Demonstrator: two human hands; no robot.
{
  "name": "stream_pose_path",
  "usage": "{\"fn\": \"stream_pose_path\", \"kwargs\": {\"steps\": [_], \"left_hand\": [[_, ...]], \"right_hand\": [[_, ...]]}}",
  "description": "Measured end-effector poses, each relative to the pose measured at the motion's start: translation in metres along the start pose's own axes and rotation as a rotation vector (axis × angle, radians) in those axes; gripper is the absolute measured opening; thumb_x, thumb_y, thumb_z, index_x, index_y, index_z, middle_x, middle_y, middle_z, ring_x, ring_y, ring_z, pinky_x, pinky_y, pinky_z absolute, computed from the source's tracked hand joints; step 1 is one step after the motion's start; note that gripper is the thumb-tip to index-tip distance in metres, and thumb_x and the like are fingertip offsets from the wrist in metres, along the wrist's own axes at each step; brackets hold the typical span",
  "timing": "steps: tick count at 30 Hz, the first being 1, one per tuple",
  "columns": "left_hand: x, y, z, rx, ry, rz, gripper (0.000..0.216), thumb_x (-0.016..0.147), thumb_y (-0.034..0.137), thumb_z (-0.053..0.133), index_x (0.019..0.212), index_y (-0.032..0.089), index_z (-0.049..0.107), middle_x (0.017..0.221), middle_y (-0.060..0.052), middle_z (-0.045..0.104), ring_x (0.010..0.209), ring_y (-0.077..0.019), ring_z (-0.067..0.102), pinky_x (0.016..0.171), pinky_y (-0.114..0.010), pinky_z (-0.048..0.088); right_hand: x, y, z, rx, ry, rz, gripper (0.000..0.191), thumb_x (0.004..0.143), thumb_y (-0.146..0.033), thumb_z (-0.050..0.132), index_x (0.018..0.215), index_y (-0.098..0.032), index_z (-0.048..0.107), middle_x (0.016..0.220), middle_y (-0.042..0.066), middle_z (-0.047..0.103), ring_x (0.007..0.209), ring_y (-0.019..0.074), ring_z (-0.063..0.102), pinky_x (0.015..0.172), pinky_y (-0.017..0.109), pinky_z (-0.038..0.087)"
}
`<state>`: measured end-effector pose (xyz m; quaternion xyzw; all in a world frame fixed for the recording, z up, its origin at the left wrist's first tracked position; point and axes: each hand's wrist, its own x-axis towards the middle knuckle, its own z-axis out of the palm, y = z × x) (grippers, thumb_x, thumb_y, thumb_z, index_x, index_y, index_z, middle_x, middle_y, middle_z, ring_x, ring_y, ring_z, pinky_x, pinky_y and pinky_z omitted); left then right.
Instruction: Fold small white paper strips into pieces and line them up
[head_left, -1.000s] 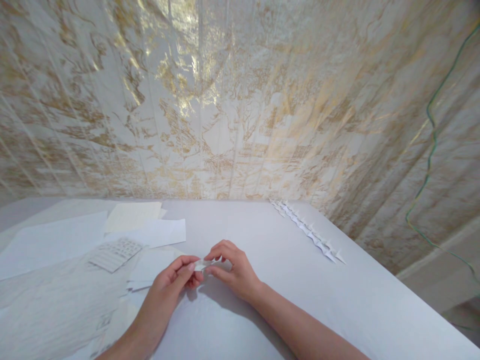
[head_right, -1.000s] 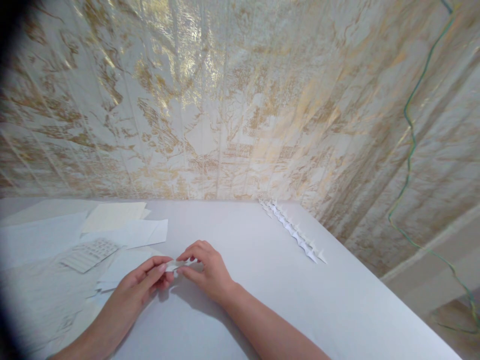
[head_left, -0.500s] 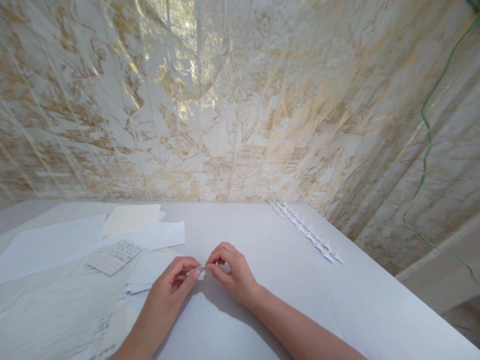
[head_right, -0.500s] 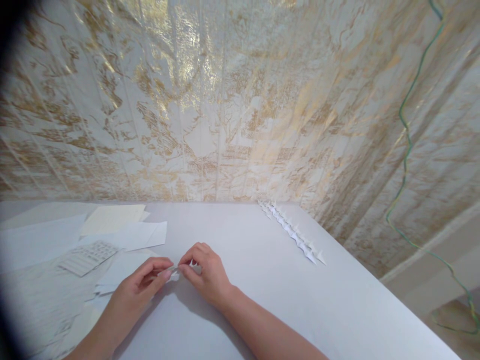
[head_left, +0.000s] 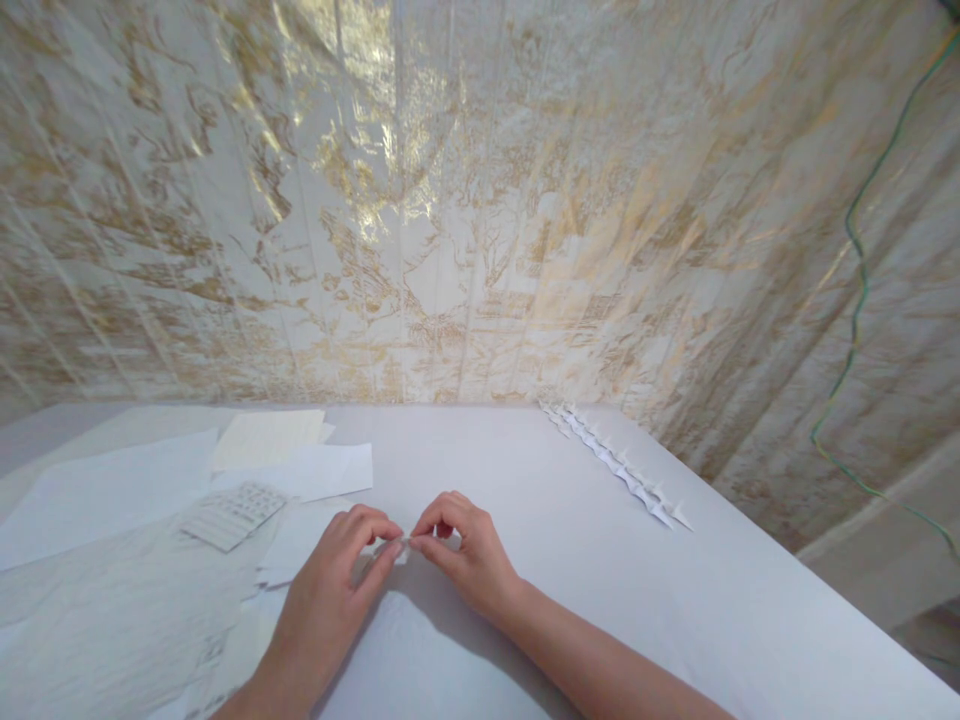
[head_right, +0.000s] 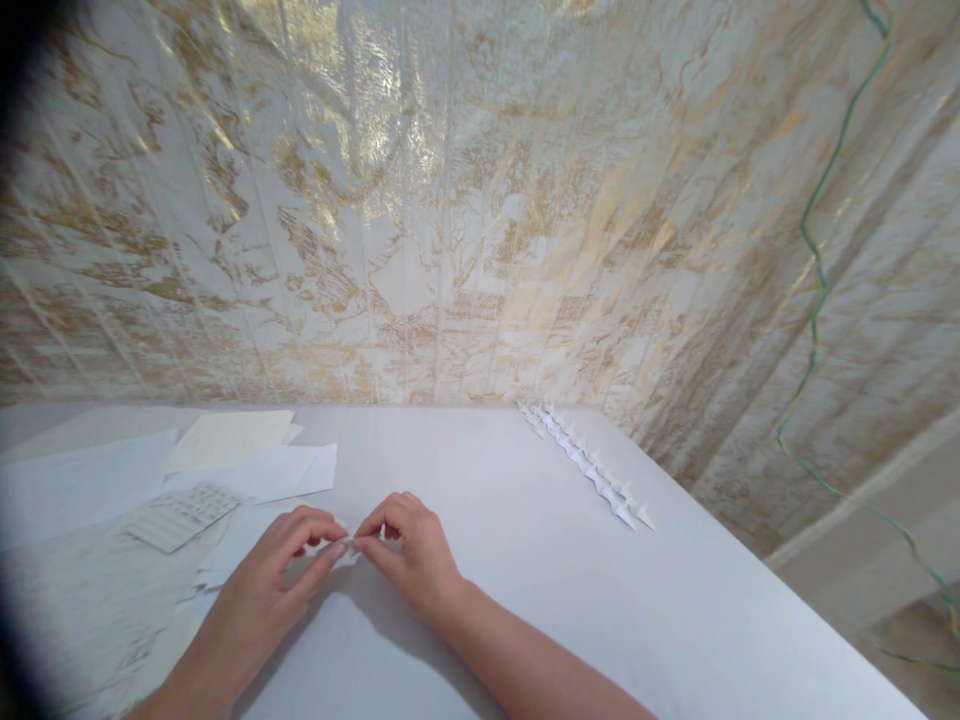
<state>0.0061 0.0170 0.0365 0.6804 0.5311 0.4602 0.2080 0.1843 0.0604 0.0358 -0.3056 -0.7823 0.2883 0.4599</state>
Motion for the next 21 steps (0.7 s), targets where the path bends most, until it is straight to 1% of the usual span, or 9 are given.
{"fn": "stream_pose_path", "kwargs": {"steps": [4, 7, 10, 12, 16, 18, 21], "left_hand": [[0.002, 0.005, -0.004, 0.056, -0.015, 0.074, 0.018, 0.085, 0.04, 0.063, 0.074, 0.027, 0.066, 0.081, -0.001, 0.065, 0.087, -0.0255, 0.056, 0.084, -0.036, 0.04], [0.002, 0.008, -0.007, 0.078, -0.025, 0.102, 0.021, 0.086, 0.041, 0.061, 0.072, 0.027, 0.065, 0.078, -0.001, 0.064, 0.084, -0.0248, 0.056, 0.082, -0.035, 0.04], [0.001, 0.009, -0.008, 0.086, 0.006, 0.057, 0.022, 0.09, 0.042, 0.057, 0.074, 0.026, 0.061, 0.077, 0.0, 0.062, 0.08, -0.0231, 0.056, 0.077, -0.034, 0.041], [0.001, 0.008, -0.008, 0.088, 0.037, 0.014, 0.022, 0.091, 0.043, 0.054, 0.076, 0.026, 0.058, 0.077, 0.001, 0.06, 0.078, -0.0225, 0.056, 0.075, -0.033, 0.041], [-0.001, 0.007, -0.006, 0.077, 0.056, -0.03, 0.022, 0.09, 0.045, 0.053, 0.077, 0.027, 0.056, 0.076, 0.002, 0.059, 0.075, -0.0219, 0.056, 0.071, -0.031, 0.041], [-0.001, 0.009, -0.004, 0.063, 0.048, -0.039, 0.022, 0.089, 0.045, 0.053, 0.077, 0.027, 0.055, 0.075, 0.002, 0.059, 0.074, -0.0216, 0.057, 0.07, -0.03, 0.042], [-0.003, 0.012, -0.002, 0.039, 0.033, -0.05, 0.023, 0.089, 0.047, 0.052, 0.078, 0.027, 0.055, 0.076, 0.002, 0.059, 0.074, -0.0212, 0.058, 0.07, -0.029, 0.044]], "right_hand": [[0.0, -0.002, 0.0, -0.033, -0.023, -0.057, 0.028, 0.096, -0.039, 0.06, 0.075, -0.021, 0.063, 0.071, 0.0, 0.059, 0.071, 0.0162, 0.05, 0.07, 0.029, 0.039], [0.0, -0.002, -0.001, -0.022, -0.01, -0.057, 0.028, 0.097, -0.038, 0.059, 0.075, -0.021, 0.062, 0.071, 0.0, 0.058, 0.072, 0.0165, 0.051, 0.07, 0.029, 0.04], [0.001, -0.001, -0.002, 0.06, 0.116, 0.033, 0.026, 0.096, -0.038, 0.059, 0.076, -0.021, 0.06, 0.074, 0.001, 0.057, 0.07, 0.0159, 0.05, 0.067, 0.028, 0.041], [0.002, 0.0, -0.002, 0.099, 0.153, 0.108, 0.025, 0.093, -0.039, 0.061, 0.076, -0.021, 0.06, 0.074, 0.001, 0.057, 0.068, 0.0154, 0.049, 0.064, 0.028, 0.041], [0.0, -0.004, 0.004, 0.132, 0.047, 0.177, 0.026, 0.086, -0.041, 0.07, 0.072, -0.021, 0.062, 0.072, 0.001, 0.058, 0.069, 0.0157, 0.05, 0.065, 0.028, 0.041], [-0.001, -0.009, 0.009, 0.154, 0.046, 0.189, 0.024, 0.083, -0.038, 0.073, 0.07, -0.021, 0.062, 0.072, 0.0, 0.058, 0.07, 0.0157, 0.05, 0.066, 0.028, 0.041], [-0.003, -0.014, 0.014, 0.148, 0.077, 0.193, 0.018, 0.082, -0.026, 0.071, 0.069, -0.021, 0.06, 0.072, -0.001, 0.057, 0.07, 0.0156, 0.05, 0.067, 0.029, 0.041]]}}
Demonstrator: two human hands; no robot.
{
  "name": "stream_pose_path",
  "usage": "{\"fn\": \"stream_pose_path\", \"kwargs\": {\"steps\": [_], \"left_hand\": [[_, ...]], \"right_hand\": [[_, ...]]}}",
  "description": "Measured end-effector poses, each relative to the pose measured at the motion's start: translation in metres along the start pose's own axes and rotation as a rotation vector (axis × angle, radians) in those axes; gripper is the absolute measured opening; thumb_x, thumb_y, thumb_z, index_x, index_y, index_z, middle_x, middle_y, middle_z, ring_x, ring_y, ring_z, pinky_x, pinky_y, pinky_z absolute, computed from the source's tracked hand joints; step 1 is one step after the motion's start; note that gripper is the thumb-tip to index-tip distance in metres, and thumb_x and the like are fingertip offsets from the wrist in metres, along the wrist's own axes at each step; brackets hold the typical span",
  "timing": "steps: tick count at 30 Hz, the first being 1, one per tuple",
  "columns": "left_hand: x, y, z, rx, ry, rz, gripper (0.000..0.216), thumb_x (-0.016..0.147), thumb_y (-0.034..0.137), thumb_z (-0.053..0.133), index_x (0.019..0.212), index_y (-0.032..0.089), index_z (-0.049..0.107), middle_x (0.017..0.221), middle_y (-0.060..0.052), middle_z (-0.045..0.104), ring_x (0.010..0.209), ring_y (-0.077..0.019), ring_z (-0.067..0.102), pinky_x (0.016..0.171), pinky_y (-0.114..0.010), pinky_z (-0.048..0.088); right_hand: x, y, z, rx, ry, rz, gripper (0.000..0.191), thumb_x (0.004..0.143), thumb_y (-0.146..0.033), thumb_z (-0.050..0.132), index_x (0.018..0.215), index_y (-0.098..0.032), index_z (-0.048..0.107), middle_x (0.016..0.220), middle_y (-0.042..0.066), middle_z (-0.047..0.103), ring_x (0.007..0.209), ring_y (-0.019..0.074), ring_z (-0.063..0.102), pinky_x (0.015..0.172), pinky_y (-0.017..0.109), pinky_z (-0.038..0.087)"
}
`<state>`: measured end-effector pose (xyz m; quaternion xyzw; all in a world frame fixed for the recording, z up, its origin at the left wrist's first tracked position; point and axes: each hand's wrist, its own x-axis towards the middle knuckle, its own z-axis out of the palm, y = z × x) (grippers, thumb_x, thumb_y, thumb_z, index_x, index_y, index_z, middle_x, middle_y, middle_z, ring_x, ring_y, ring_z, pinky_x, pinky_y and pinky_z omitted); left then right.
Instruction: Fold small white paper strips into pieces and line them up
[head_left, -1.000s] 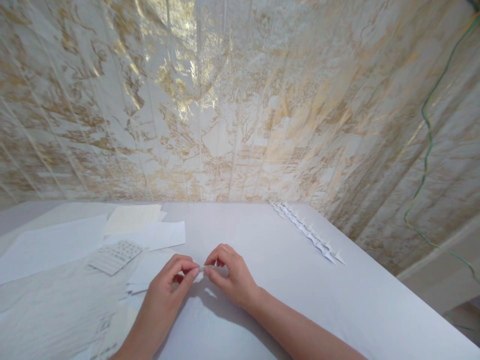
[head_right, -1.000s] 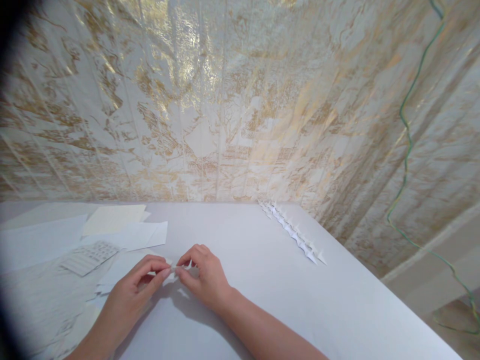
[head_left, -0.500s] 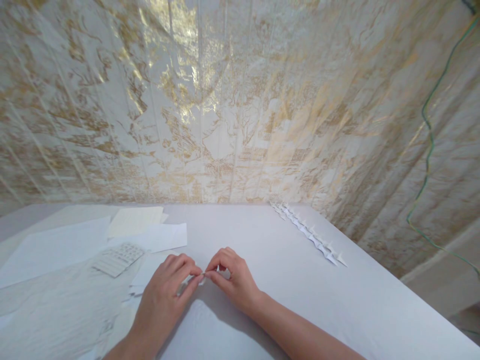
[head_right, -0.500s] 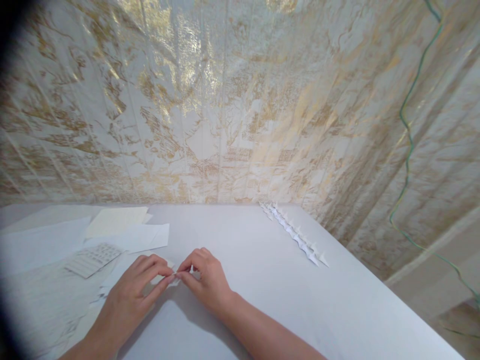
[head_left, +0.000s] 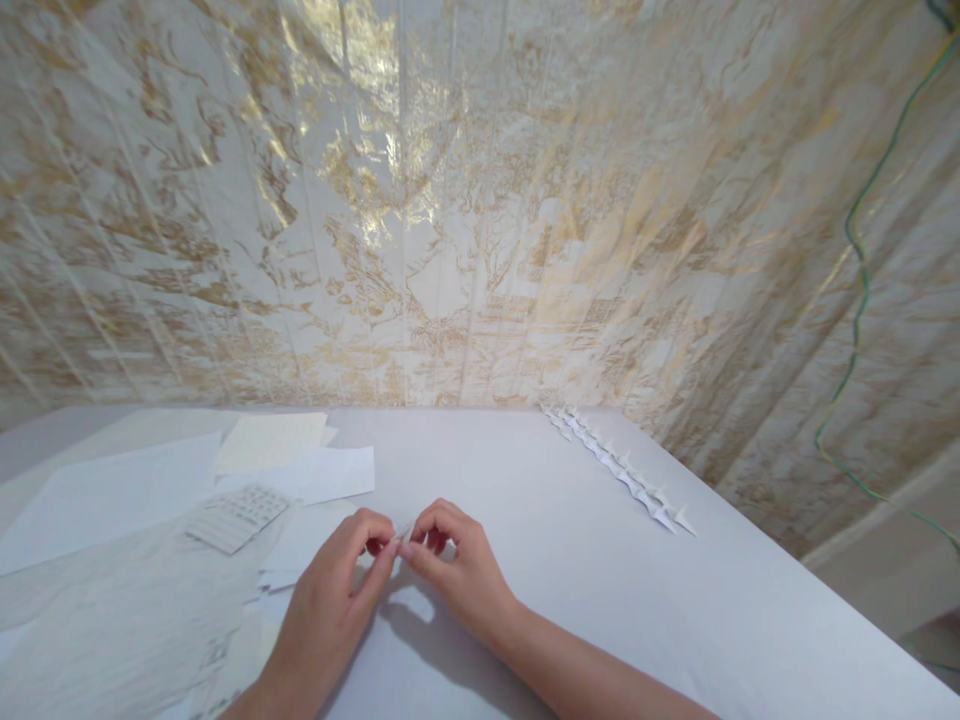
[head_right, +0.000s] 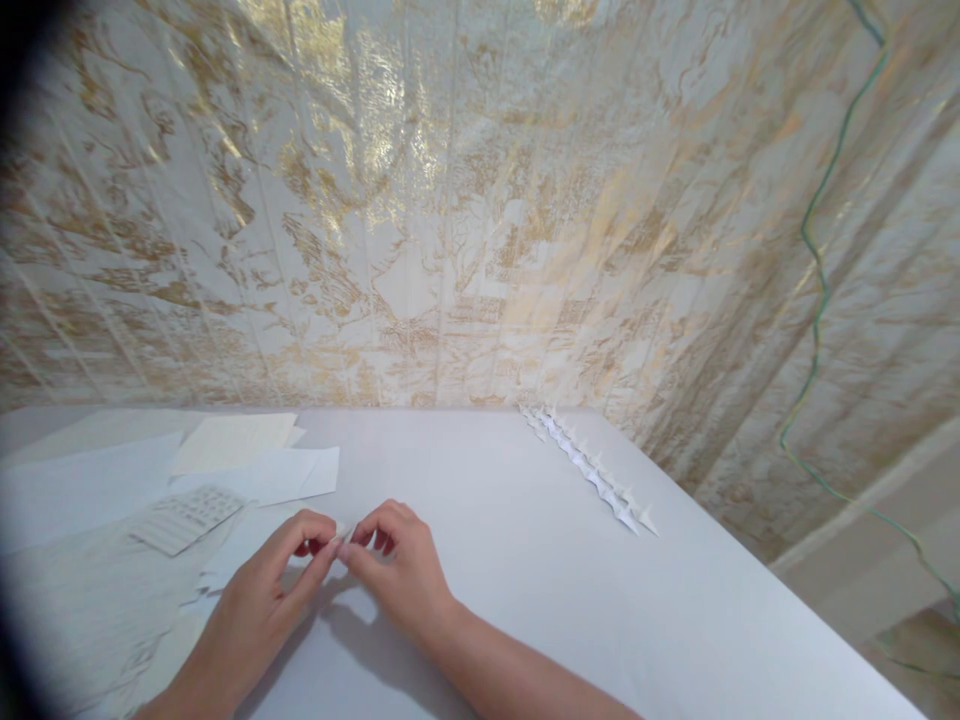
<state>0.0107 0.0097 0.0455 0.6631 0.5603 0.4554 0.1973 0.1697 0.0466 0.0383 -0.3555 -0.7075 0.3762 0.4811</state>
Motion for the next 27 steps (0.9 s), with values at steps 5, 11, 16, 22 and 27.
{"fn": "stream_pose_path", "kwargs": {"steps": [5, 11, 16, 22, 27], "left_hand": [[-0.0034, 0.002, 0.0021, -0.05, -0.023, -0.06, 0.025, 0.089, 0.051, 0.052, 0.086, 0.027, 0.059, 0.081, 0.001, 0.063, 0.079, -0.0224, 0.061, 0.073, -0.029, 0.046], [-0.0014, -0.0025, 0.0017, -0.127, -0.049, -0.117, 0.024, 0.084, 0.051, 0.061, 0.083, 0.027, 0.064, 0.081, 0.0, 0.065, 0.08, -0.0237, 0.058, 0.077, -0.031, 0.044], [0.0009, -0.0017, 0.0033, -0.161, -0.064, -0.122, 0.029, 0.084, 0.052, 0.06, 0.071, 0.026, 0.061, 0.072, 0.003, 0.059, 0.071, -0.021, 0.056, 0.07, -0.028, 0.042], [0.0024, -0.0046, 0.0051, -0.171, -0.068, -0.159, 0.028, 0.079, 0.049, 0.065, 0.066, 0.025, 0.061, 0.065, 0.004, 0.056, 0.066, -0.0194, 0.052, 0.068, -0.028, 0.039], [0.0022, -0.0061, 0.0038, -0.217, -0.096, -0.186, 0.031, 0.079, 0.051, 0.066, 0.064, 0.025, 0.064, 0.065, 0.003, 0.057, 0.065, -0.0183, 0.05, 0.065, -0.028, 0.039]], "right_hand": [[-0.0004, 0.0027, -0.0005, -0.014, 0.016, -0.022, 0.017, 0.081, -0.015, 0.067, 0.068, -0.022, 0.058, 0.07, -0.001, 0.055, 0.069, 0.0158, 0.05, 0.067, 0.028, 0.041], [0.0007, 0.0066, -0.0027, -0.003, -0.011, -0.017, 0.012, 0.086, -0.025, 0.067, 0.076, -0.021, 0.061, 0.074, 0.0, 0.058, 0.072, 0.0161, 0.052, 0.07, 0.029, 0.043], [0.0005, 0.006, -0.0024, 0.107, -0.021, 0.096, 0.009, 0.083, -0.027, 0.069, 0.083, -0.019, 0.064, 0.074, -0.001, 0.062, 0.069, 0.0143, 0.055, 0.066, 0.026, 0.046], [0.0013, 0.0072, -0.0039, 0.065, -0.032, 0.14, 0.01, 0.082, -0.022, 0.067, 0.073, -0.018, 0.066, 0.066, -0.002, 0.061, 0.064, 0.0129, 0.052, 0.065, 0.026, 0.044], [0.0025, 0.007, -0.0029, 0.109, -0.036, 0.126, 0.007, 0.08, -0.02, 0.066, 0.075, -0.019, 0.063, 0.067, -0.003, 0.058, 0.062, 0.012, 0.05, 0.062, 0.025, 0.04]]}}
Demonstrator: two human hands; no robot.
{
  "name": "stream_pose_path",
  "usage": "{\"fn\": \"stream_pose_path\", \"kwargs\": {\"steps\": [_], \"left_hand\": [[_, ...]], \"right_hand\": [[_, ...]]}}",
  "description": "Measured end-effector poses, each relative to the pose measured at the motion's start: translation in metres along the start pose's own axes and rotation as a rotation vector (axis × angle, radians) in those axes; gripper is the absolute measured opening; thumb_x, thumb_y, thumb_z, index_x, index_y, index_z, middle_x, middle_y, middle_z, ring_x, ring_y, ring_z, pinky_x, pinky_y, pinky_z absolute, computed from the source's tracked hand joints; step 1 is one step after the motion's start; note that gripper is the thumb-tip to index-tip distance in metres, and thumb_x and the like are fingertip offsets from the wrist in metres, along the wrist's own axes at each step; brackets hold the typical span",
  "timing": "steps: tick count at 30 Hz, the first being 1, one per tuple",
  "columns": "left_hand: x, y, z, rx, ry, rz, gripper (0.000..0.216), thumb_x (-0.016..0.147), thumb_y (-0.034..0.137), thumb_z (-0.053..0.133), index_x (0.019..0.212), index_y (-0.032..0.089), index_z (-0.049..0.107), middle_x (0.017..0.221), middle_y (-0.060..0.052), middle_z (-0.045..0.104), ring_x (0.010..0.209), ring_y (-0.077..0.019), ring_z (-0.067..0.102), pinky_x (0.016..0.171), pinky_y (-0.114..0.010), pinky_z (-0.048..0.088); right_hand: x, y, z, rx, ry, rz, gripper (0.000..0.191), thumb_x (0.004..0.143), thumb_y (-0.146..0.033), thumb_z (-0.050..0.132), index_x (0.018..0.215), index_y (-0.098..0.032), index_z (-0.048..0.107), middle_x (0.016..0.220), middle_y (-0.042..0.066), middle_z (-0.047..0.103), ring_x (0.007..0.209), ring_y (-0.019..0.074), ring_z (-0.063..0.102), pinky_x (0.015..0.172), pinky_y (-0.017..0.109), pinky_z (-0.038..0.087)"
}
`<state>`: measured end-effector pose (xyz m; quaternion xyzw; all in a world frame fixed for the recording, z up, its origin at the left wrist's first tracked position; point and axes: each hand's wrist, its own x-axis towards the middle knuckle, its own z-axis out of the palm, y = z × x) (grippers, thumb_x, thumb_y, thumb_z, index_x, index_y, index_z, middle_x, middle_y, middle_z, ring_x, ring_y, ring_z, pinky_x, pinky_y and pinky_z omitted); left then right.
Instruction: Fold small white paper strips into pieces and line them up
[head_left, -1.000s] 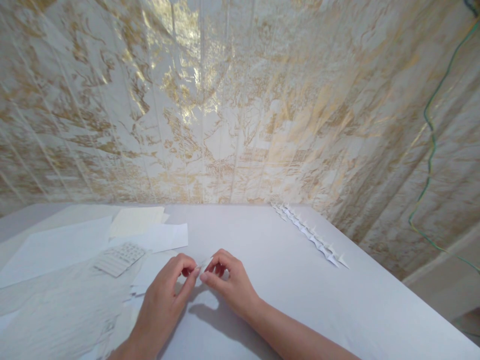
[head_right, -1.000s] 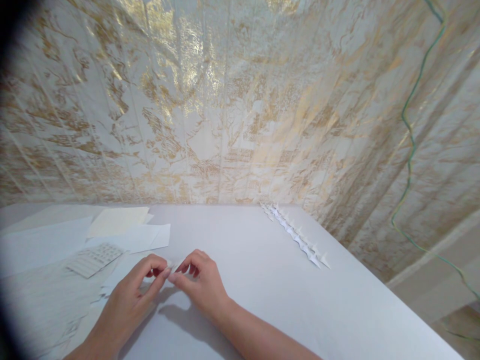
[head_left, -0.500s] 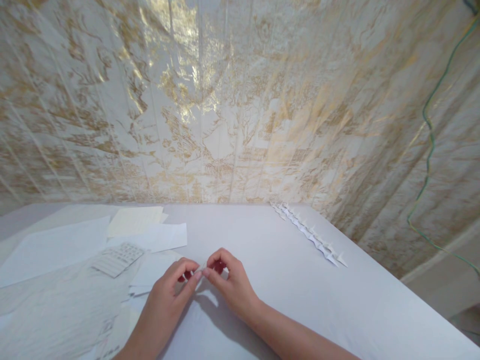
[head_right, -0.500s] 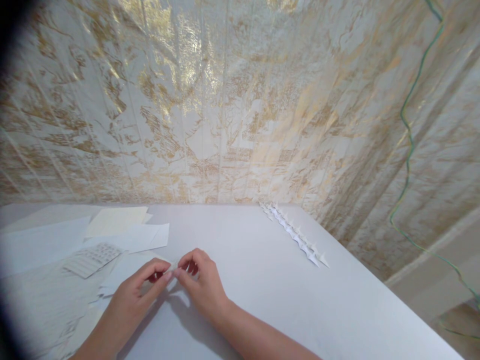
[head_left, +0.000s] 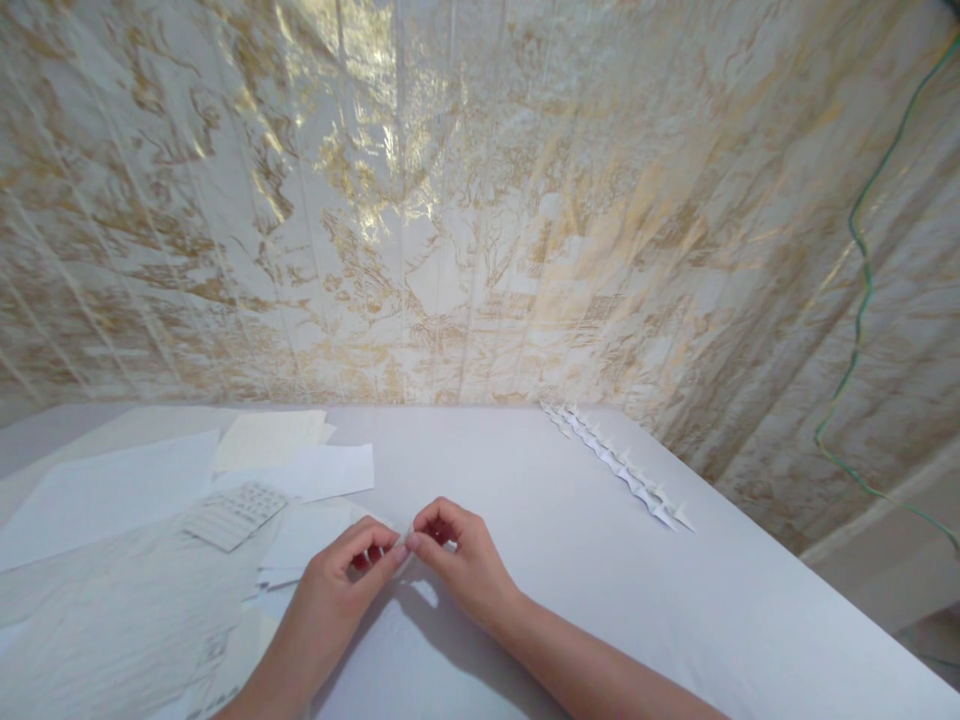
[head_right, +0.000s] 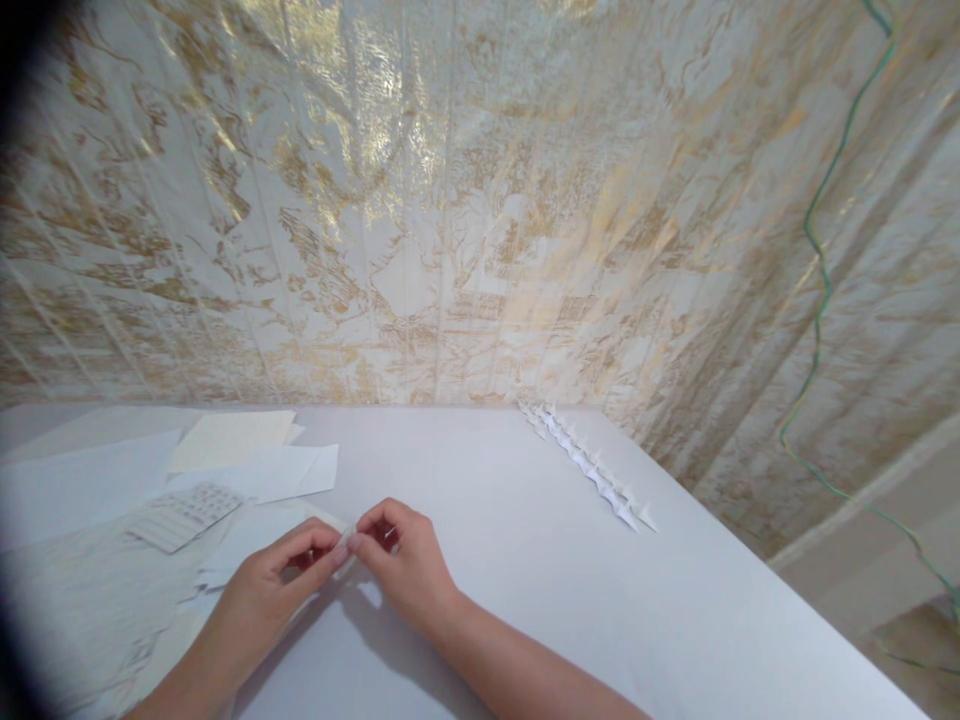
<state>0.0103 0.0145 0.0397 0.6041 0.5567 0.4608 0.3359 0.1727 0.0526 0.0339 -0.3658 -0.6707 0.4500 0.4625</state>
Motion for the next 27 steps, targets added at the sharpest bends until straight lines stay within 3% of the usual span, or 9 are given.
{"fn": "stream_pose_path", "kwargs": {"steps": [8, 18, 27], "left_hand": [[0.0036, 0.0017, -0.0002, -0.101, -0.018, -0.067, 0.03, 0.075, 0.049, 0.068, 0.061, 0.022, 0.066, 0.065, 0.002, 0.057, 0.064, -0.0166, 0.053, 0.062, -0.027, 0.04], [0.0026, 0.0004, -0.0017, -0.11, -0.011, -0.092, 0.032, 0.073, 0.052, 0.068, 0.064, 0.022, 0.065, 0.067, 0.003, 0.057, 0.065, -0.0155, 0.051, 0.063, -0.026, 0.039], [0.0016, -0.0035, 0.0003, -0.043, -0.046, -0.061, 0.036, 0.082, 0.055, 0.058, 0.068, 0.022, 0.058, 0.066, 0.005, 0.05, 0.065, -0.0158, 0.049, 0.063, -0.026, 0.037]], "right_hand": [[0.0012, -0.0009, -0.0001, 0.152, -0.027, 0.059, 0.014, 0.08, -0.03, 0.066, 0.075, -0.019, 0.058, 0.062, -0.005, 0.049, 0.058, 0.0111, 0.042, 0.056, 0.024, 0.034], [0.0006, -0.0002, 0.0016, 0.076, -0.021, 0.092, 0.013, 0.079, -0.031, 0.061, 0.076, -0.018, 0.058, 0.063, -0.004, 0.051, 0.061, 0.0117, 0.044, 0.06, 0.025, 0.035], [-0.001, -0.0012, 0.0056, 0.071, -0.029, 0.083, 0.012, 0.08, -0.029, 0.061, 0.078, -0.019, 0.056, 0.066, -0.003, 0.052, 0.061, 0.0124, 0.046, 0.061, 0.026, 0.037]]}}
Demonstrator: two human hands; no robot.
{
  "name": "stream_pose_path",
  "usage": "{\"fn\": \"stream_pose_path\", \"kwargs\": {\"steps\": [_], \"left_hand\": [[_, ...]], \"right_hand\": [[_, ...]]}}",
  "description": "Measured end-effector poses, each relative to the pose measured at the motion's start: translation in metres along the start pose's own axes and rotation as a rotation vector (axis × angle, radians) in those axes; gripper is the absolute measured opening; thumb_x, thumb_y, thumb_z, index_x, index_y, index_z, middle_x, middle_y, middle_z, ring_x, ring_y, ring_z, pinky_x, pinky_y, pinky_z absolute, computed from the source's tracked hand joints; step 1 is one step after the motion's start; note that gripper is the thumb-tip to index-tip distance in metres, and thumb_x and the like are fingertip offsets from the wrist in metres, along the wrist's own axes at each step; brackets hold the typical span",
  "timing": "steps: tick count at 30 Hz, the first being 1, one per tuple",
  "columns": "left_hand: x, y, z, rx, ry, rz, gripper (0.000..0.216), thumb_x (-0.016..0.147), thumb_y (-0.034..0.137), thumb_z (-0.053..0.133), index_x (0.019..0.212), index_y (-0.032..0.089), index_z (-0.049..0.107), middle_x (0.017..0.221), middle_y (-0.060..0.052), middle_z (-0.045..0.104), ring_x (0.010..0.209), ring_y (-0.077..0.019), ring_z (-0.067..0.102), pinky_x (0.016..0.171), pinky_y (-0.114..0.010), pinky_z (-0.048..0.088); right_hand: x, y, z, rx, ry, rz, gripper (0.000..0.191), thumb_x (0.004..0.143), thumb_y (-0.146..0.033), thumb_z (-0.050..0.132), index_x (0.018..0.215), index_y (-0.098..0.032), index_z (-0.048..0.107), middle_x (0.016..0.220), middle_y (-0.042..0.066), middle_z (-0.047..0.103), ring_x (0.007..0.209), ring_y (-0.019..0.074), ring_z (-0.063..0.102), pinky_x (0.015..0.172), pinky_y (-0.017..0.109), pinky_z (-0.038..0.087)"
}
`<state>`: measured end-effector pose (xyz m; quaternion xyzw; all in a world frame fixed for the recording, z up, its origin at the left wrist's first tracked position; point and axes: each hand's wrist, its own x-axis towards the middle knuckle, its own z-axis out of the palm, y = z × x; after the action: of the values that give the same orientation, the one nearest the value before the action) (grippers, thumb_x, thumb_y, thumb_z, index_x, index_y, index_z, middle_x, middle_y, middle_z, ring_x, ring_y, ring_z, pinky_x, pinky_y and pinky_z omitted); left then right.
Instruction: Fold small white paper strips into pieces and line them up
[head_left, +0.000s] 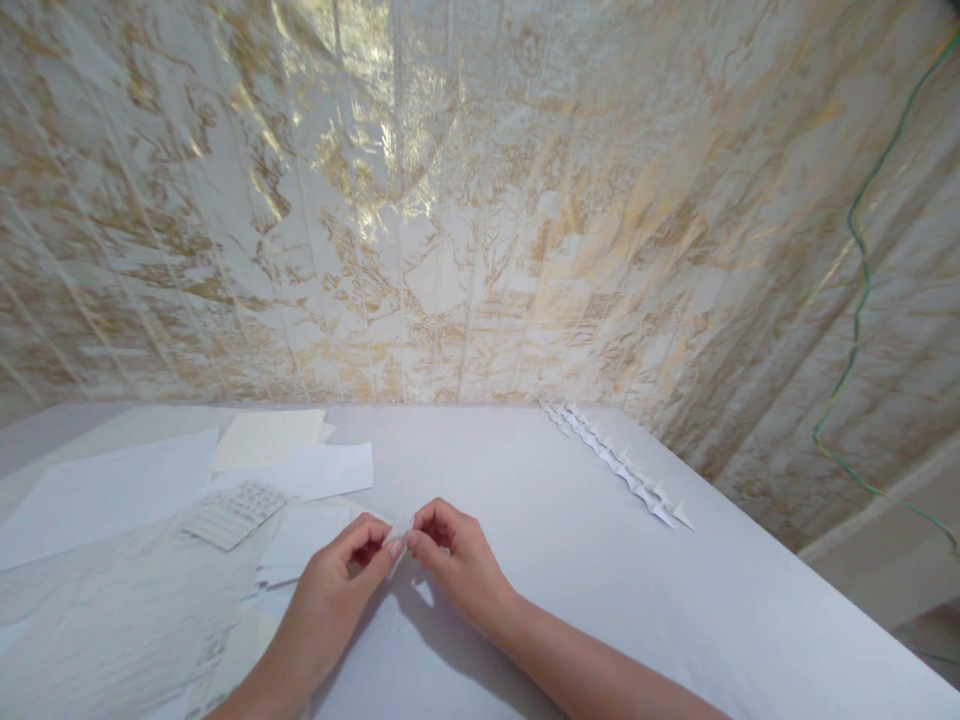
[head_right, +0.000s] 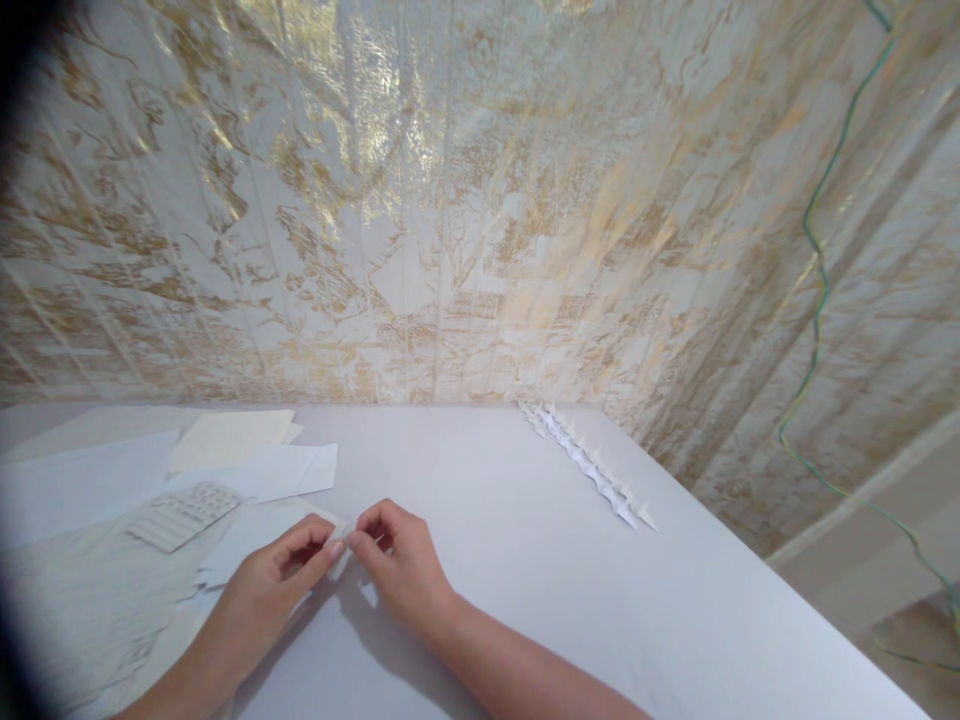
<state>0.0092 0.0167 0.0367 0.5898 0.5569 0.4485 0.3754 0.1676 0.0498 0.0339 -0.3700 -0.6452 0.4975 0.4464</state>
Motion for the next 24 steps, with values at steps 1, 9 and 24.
{"fn": "stream_pose_path", "kwargs": {"steps": [1, 9, 24], "left_hand": [[-0.0003, 0.0006, -0.0004, 0.007, -0.002, 0.007, 0.035, 0.081, 0.055, 0.058, 0.069, 0.022, 0.059, 0.068, 0.005, 0.051, 0.067, -0.0164, 0.05, 0.064, -0.026, 0.038], [-0.0009, 0.0062, 0.0004, 0.04, 0.036, 0.01, 0.034, 0.077, 0.055, 0.059, 0.065, 0.023, 0.06, 0.065, 0.005, 0.053, 0.066, -0.0177, 0.051, 0.066, -0.028, 0.038], [0.0013, 0.0063, -0.0007, -0.001, 0.054, 0.032, 0.03, 0.079, 0.053, 0.062, 0.073, 0.024, 0.067, 0.072, 0.002, 0.064, 0.071, -0.0197, 0.06, 0.07, -0.029, 0.043]], "right_hand": [[-0.0004, -0.0002, 0.0004, 0.0, -0.008, 0.007, 0.013, 0.08, -0.031, 0.063, 0.078, -0.019, 0.056, 0.067, -0.003, 0.053, 0.061, 0.0124, 0.047, 0.061, 0.026, 0.038], [-0.0022, -0.0003, -0.0024, -0.139, -0.036, 0.013, 0.011, 0.083, -0.02, 0.059, 0.074, -0.019, 0.053, 0.062, -0.006, 0.049, 0.059, 0.011, 0.043, 0.058, 0.023, 0.033], [-0.0017, -0.0007, -0.0029, -0.151, -0.035, -0.017, 0.011, 0.083, -0.028, 0.067, 0.084, -0.019, 0.061, 0.075, -0.002, 0.058, 0.063, 0.0113, 0.051, 0.061, 0.023, 0.041]]}}
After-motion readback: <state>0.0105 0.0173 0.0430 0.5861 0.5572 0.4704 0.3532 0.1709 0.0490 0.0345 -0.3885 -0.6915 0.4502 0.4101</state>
